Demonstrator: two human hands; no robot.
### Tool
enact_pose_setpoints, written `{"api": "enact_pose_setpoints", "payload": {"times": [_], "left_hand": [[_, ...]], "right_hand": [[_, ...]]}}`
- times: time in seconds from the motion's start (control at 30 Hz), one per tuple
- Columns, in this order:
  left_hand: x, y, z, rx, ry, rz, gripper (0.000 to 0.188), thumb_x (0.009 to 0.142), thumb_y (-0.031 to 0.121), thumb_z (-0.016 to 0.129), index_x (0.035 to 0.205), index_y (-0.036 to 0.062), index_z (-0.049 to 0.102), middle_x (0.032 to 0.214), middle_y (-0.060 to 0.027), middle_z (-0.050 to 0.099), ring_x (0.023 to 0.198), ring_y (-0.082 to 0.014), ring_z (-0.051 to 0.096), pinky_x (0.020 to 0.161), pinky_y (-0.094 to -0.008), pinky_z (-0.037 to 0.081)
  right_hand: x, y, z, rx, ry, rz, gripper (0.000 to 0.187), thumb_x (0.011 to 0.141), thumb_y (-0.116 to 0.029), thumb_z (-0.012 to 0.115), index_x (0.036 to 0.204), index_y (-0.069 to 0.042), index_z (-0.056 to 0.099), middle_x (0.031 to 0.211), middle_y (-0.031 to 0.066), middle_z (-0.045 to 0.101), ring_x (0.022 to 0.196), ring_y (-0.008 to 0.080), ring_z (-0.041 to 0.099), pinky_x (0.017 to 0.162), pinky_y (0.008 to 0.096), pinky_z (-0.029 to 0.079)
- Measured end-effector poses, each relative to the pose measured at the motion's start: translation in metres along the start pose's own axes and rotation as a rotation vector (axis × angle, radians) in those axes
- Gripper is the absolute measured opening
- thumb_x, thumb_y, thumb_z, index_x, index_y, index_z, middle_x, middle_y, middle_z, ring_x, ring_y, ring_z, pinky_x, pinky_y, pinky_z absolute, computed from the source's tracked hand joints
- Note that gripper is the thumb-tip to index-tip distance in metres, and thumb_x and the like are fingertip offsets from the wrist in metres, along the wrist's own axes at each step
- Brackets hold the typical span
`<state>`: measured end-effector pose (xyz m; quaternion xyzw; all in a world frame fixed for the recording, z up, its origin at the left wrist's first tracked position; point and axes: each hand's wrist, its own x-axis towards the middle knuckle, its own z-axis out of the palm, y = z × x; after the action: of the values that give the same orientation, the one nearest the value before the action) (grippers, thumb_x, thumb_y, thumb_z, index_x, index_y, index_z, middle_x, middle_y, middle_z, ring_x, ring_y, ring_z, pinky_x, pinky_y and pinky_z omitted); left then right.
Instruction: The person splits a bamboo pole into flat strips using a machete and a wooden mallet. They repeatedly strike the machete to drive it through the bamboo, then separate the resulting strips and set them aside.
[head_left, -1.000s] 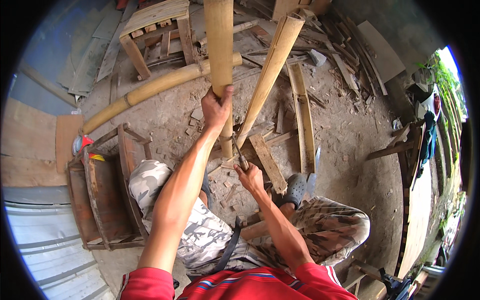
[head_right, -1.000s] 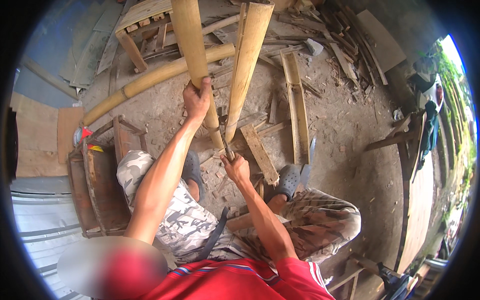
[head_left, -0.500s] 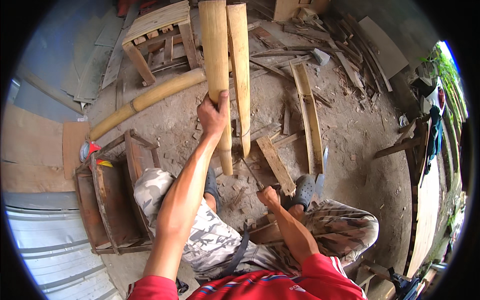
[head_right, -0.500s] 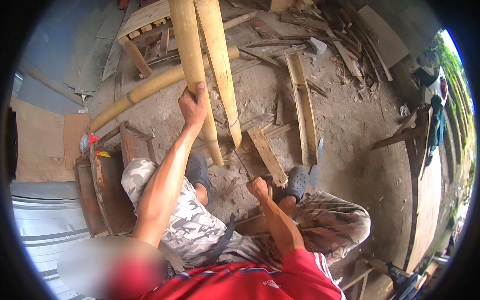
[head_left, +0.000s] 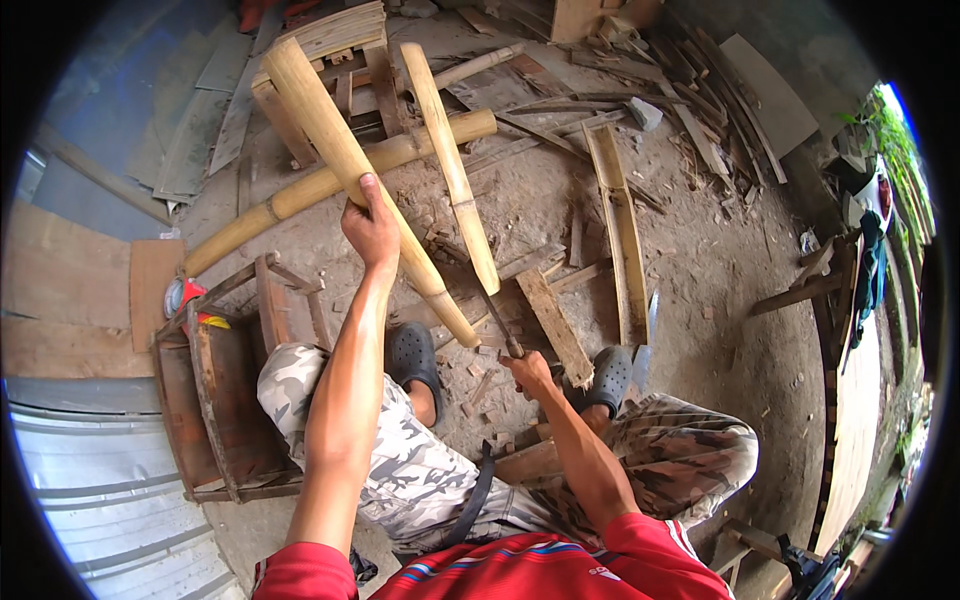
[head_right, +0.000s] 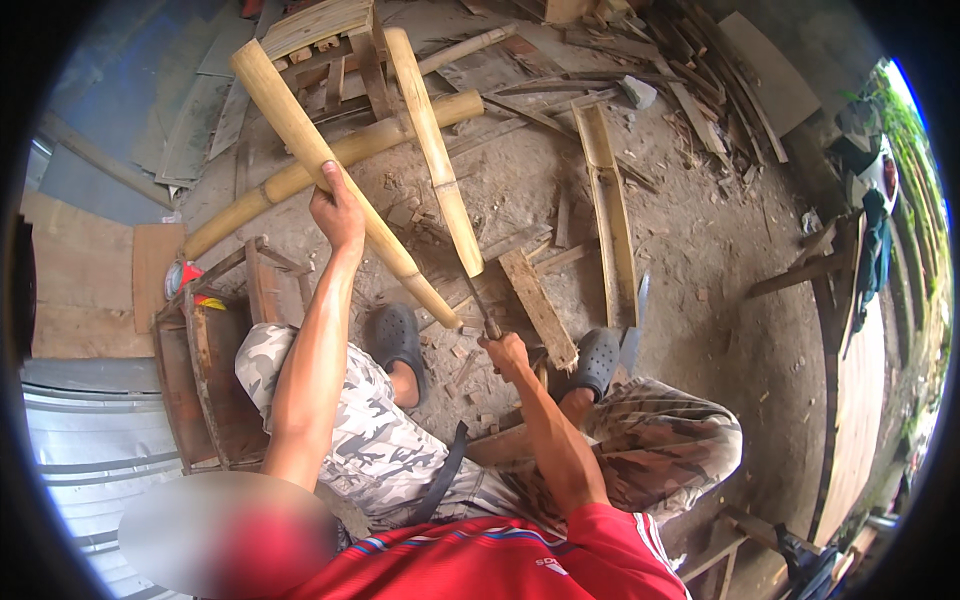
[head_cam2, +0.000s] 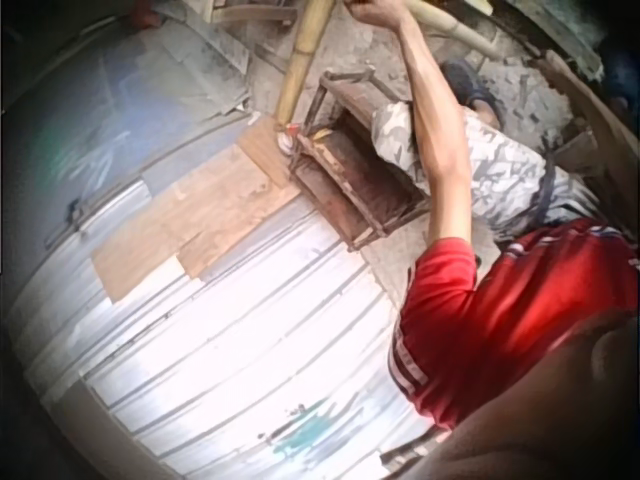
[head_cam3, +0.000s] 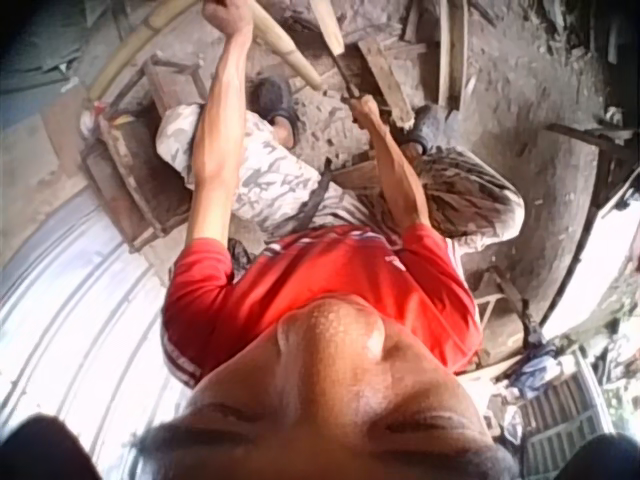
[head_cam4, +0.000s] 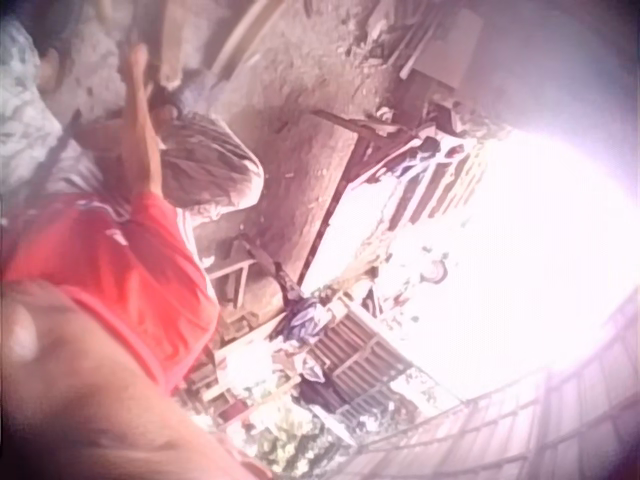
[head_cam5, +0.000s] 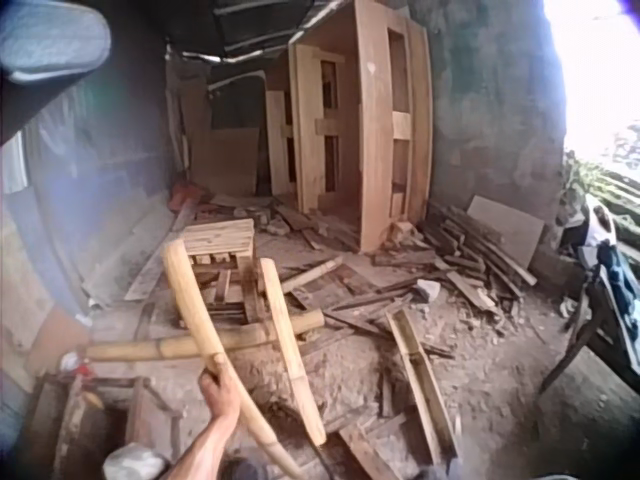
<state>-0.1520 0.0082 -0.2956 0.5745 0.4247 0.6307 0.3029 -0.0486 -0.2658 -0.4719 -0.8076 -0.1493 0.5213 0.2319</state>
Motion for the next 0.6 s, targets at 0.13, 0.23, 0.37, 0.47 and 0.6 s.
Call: {"api": "enact_pose_setpoints", "payload": {"times": [0.13, 0.23, 0.37, 0.47, 0.6], "left_hand": [[0.001, -0.004, -0.011, 0.005, 0.001, -0.089, 0.063, 0.098, 0.053, 0.056, 0.076, -0.006, 0.061, 0.061, -0.0048, 0.055, 0.06, -0.0128, 0.051, 0.056, -0.0332, 0.042], [0.003, -0.006, -0.015, 0.022, -0.007, -0.139, 0.065, 0.096, 0.056, 0.057, 0.077, -0.0062, 0.062, 0.062, -0.0061, 0.057, 0.061, -0.0145, 0.054, 0.057, -0.0338, 0.044], [0.006, -0.019, -0.027, 0.123, -0.064, -0.254, 0.066, 0.094, 0.059, 0.059, 0.081, -0.0062, 0.065, 0.067, -0.0092, 0.063, 0.065, -0.0174, 0.06, 0.062, -0.035, 0.047], [0.003, -0.021, -0.027, 0.095, -0.158, -0.331, 0.066, 0.09, 0.059, 0.065, 0.087, -0.0066, 0.069, 0.074, -0.0112, 0.068, 0.069, -0.0187, 0.063, 0.067, -0.0348, 0.049], [-0.003, -0.03, -0.022, 0.079, -0.228, -0.459, 0.066, 0.087, 0.06, 0.069, 0.086, -0.0058, 0.071, 0.077, -0.0128, 0.069, 0.071, -0.0192, 0.062, 0.069, -0.0352, 0.049]], "right_hand": [[-0.001, 0.002, 0.004, -0.003, 0.008, -0.023, 0.048, 0.084, -0.04, 0.072, 0.083, 0.007, 0.066, 0.065, 0.0138, 0.064, 0.052, 0.0243, 0.063, 0.048, 0.0402, 0.049], [0.009, 0.008, 0.007, 0.012, 0.036, -0.052, 0.048, 0.083, -0.041, 0.073, 0.082, 0.007, 0.065, 0.066, 0.0141, 0.065, 0.052, 0.0245, 0.063, 0.048, 0.0404, 0.049], [0.013, 0.003, 0.006, 0.011, 0.038, -0.124, 0.051, 0.083, -0.045, 0.073, 0.084, 0.005, 0.065, 0.07, 0.0138, 0.067, 0.057, 0.0238, 0.065, 0.056, 0.0393, 0.051], [0.016, 0.001, 0.008, 0.054, 0.143, -0.328, 0.054, 0.083, -0.05, 0.073, 0.085, 0.004, 0.064, 0.072, 0.0129, 0.067, 0.067, 0.0231, 0.066, 0.066, 0.0375, 0.052], [0.018, -0.002, 0.013, 0.383, 0.022, -0.559, 0.052, 0.084, -0.041, 0.078, 0.111, 0.003, 0.066, 0.092, 0.0096, 0.068, 0.088, 0.0199, 0.064, 0.082, 0.0361, 0.051]]}}
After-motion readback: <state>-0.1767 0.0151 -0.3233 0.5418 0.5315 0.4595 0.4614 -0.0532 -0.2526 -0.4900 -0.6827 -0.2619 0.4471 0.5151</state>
